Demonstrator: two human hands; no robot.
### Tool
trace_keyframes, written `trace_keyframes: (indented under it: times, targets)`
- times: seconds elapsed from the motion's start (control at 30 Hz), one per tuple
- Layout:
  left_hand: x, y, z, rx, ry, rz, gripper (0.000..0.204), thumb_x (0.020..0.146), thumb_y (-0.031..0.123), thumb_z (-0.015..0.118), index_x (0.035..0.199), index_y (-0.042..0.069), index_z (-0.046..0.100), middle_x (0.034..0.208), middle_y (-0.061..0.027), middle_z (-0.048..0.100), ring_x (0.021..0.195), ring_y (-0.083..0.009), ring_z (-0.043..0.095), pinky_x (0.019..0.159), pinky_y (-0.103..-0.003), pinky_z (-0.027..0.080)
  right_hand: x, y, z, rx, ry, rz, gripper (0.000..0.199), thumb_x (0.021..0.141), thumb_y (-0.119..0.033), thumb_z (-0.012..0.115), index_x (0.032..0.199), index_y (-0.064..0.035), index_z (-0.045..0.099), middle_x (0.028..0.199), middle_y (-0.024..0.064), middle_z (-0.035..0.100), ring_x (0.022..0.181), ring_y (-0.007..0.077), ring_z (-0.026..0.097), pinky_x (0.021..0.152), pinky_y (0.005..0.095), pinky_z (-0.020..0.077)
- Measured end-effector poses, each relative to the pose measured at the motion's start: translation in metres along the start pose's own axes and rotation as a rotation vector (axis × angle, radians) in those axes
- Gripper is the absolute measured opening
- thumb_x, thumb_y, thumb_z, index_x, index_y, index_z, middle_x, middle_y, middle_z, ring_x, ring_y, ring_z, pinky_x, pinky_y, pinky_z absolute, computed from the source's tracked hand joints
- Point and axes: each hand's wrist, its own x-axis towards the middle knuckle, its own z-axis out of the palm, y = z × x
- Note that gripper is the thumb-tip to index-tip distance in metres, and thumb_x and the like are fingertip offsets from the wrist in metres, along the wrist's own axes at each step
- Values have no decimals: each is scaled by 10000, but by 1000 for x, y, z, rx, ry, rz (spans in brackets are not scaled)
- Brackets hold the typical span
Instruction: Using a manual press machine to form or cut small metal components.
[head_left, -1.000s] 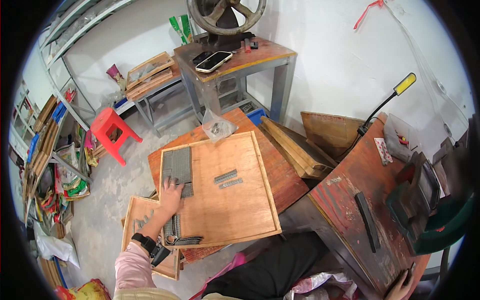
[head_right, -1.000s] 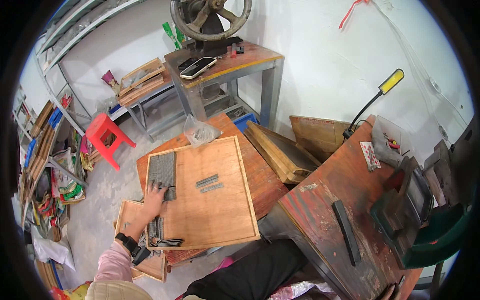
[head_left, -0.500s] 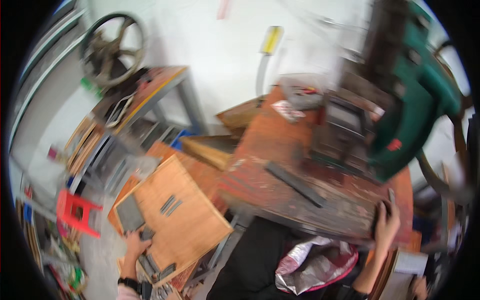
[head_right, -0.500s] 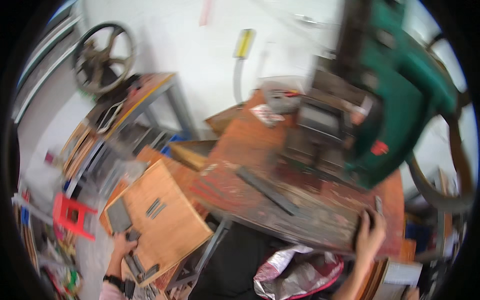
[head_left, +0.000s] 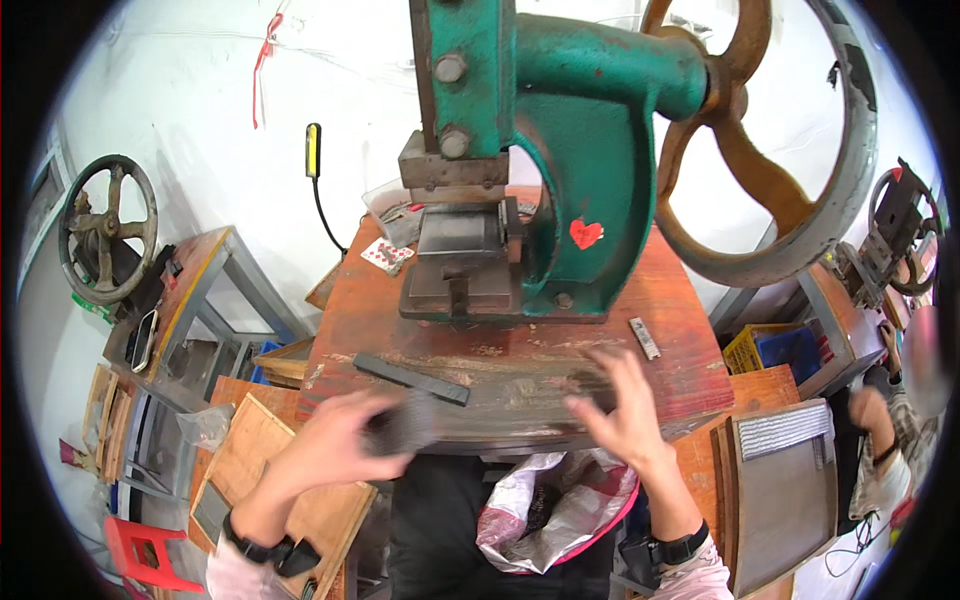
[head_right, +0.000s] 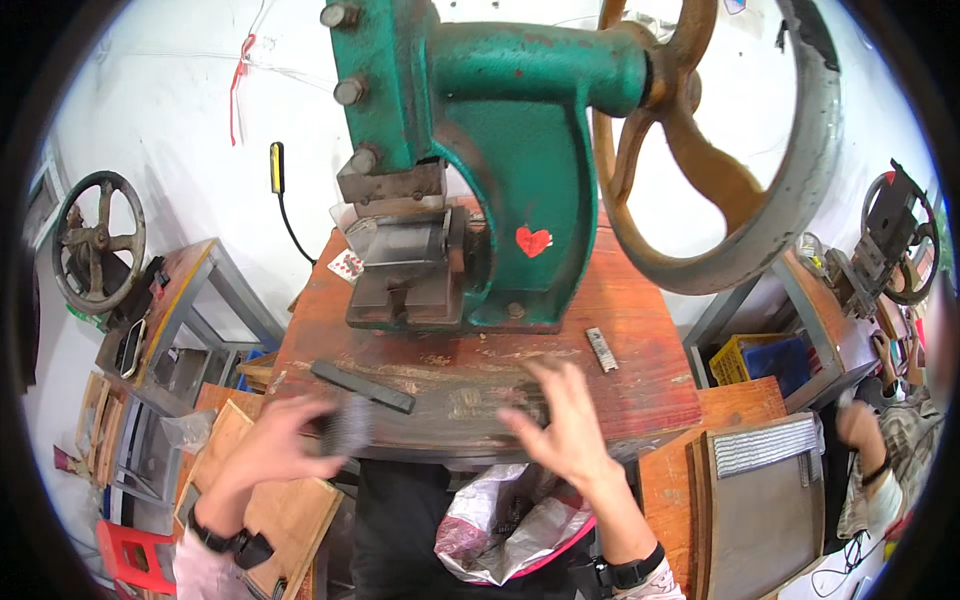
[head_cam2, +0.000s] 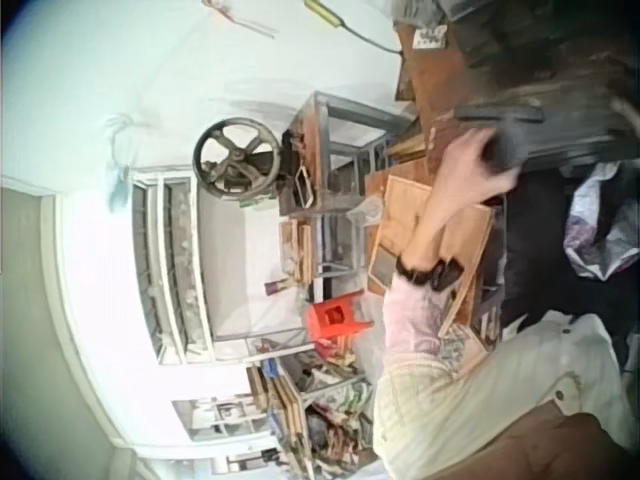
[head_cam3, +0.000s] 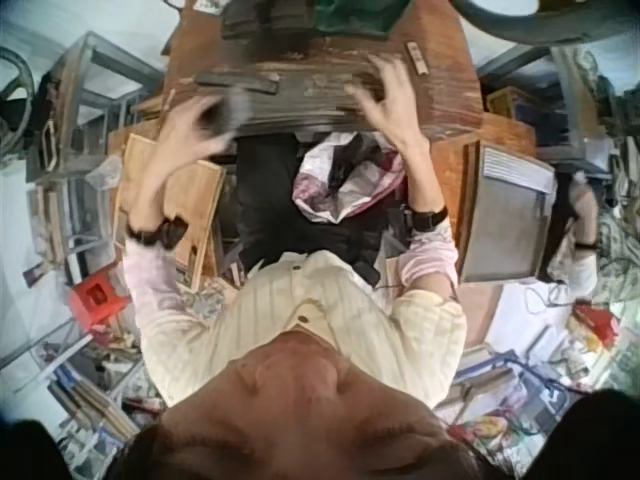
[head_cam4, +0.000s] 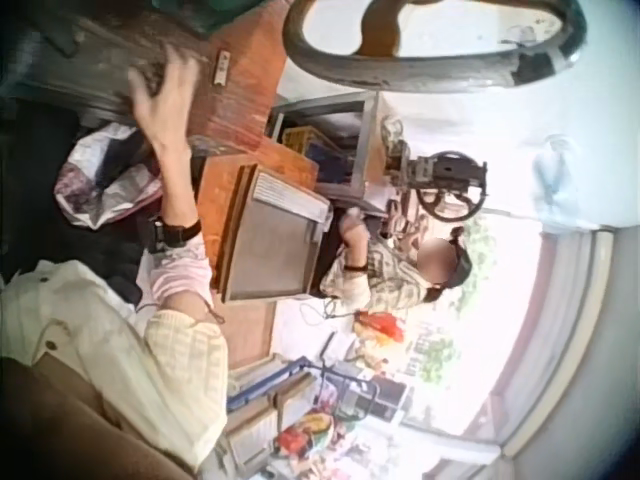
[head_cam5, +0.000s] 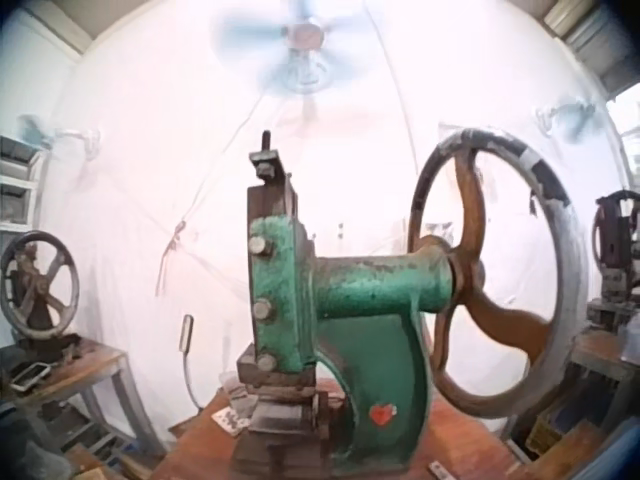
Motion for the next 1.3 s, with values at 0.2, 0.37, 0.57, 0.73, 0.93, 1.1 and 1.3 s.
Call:
trace_keyframes:
  times: [0.2, 0.37, 0.57, 0.73, 0.93, 1.1, 1.3]
  targets:
    - [130, 56, 67, 412, -243, 399, 515, 667, 286, 719, 1014, -60, 560, 987, -222, 577, 986, -371, 547, 886, -414, 462, 7, -4, -1, 75, -176, -29, 744, 737, -231, 746, 1337, 2, 373, 1239, 241, 432, 1154, 411, 442, 974, 441, 399]
    - [127, 48, 80, 334, -326, 321, 574, 705, 271, 713, 1114, -77, 508, 1065, -251, 545, 1036, -393, 516, 927, -423, 432, 14, 19, 3, 58, -369, -21, 676, 746, -174, 708, 1317, 13, 399, 1125, 234, 505, 1048, 399, 472, 915, 436, 401]
    - [101, 31, 95, 198, -46, 337, 606, 805, 168, 635, 1271, -120, 375, 1152, -268, 496, 1060, -410, 454, 946, -446, 382, 14, 21, 11, 77, -316, -23, 606, 743, -218, 730, 1235, 35, 483, 1096, 204, 540, 1017, 369, 483, 909, 428, 397]
    - [99, 29, 89, 219, -93, 356, 637, 820, 133, 606, 1308, -138, 299, 1187, -291, 454, 1049, -420, 440, 937, -475, 366, 29, 4, 9, 24, -382, 45, 647, 697, -183, 770, 1238, 28, 485, 1130, 184, 551, 1022, 351, 513, 911, 408, 417]
    - [105, 13, 30, 7, 279, 294, 816, 755, 36, 655, 1380, -116, 153, 1234, -312, 393, 1108, -442, 437, 962, -488, 356, 89, -28, 21, 153, -105, -78, 779, 684, -133, 786, 1322, 41, 374, 1145, 214, 535, 1078, 351, 501, 911, 405, 441]
    - [162, -27, -12, -158, 491, 235, 1058, 771, -5, 662, 1400, -16, -189, 1372, -276, 287, 1200, -357, 457, 999, -428, 372, 158, -35, 68, 193, 25, -14, 874, 718, -116, 755, 1381, 90, 224, 1206, 262, 495, 1137, 419, 455, 952, 443, 408]
    - [214, -34, -28, 154, 366, 191, 985, 735, 77, 737, 1362, -178, 21, 1418, -383, 52, 1253, -474, 364, 1093, -411, 294, 192, -23, 83, 87, 112, 226, 842, 723, -61, 726, 1378, 96, 220, 1288, 316, 428, 1225, 451, 395, 1035, 440, 321]
